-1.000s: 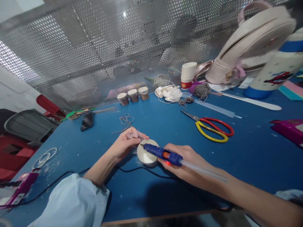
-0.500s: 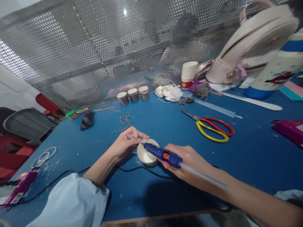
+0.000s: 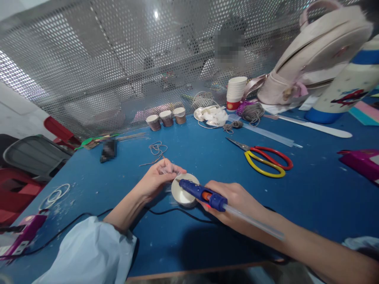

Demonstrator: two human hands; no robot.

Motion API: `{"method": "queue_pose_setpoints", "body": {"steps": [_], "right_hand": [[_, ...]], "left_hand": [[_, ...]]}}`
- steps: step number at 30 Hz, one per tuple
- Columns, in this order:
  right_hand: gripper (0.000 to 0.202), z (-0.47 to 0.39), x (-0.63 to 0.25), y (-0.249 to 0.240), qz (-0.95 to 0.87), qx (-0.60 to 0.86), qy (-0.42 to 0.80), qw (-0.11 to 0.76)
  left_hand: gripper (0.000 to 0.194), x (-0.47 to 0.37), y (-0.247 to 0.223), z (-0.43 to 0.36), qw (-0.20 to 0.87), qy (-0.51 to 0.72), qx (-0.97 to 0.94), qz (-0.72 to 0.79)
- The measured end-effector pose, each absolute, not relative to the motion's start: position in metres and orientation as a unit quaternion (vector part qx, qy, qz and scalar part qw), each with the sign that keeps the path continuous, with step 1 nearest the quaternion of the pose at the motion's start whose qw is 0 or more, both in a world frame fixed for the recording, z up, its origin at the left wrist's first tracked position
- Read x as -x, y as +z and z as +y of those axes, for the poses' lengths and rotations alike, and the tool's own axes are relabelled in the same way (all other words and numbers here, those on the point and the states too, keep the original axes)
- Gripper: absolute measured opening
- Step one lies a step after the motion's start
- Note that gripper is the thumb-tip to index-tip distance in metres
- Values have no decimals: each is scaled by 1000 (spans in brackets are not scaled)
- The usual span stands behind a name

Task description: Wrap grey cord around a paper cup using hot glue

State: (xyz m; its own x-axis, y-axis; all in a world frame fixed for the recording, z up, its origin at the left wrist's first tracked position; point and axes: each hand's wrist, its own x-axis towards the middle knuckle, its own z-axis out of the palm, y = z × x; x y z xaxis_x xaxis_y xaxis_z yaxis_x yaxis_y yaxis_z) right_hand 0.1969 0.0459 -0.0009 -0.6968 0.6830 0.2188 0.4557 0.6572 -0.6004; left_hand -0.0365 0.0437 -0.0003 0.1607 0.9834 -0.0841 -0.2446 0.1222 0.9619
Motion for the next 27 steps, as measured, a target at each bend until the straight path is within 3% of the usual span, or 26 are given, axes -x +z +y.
{"method": "queue_pose_setpoints", "body": {"steps": [27], "right_hand": [[5, 45, -196, -16, -891, 289, 244, 251]], "left_hand": [[23, 36, -1, 44, 623, 494, -447, 410]]}}
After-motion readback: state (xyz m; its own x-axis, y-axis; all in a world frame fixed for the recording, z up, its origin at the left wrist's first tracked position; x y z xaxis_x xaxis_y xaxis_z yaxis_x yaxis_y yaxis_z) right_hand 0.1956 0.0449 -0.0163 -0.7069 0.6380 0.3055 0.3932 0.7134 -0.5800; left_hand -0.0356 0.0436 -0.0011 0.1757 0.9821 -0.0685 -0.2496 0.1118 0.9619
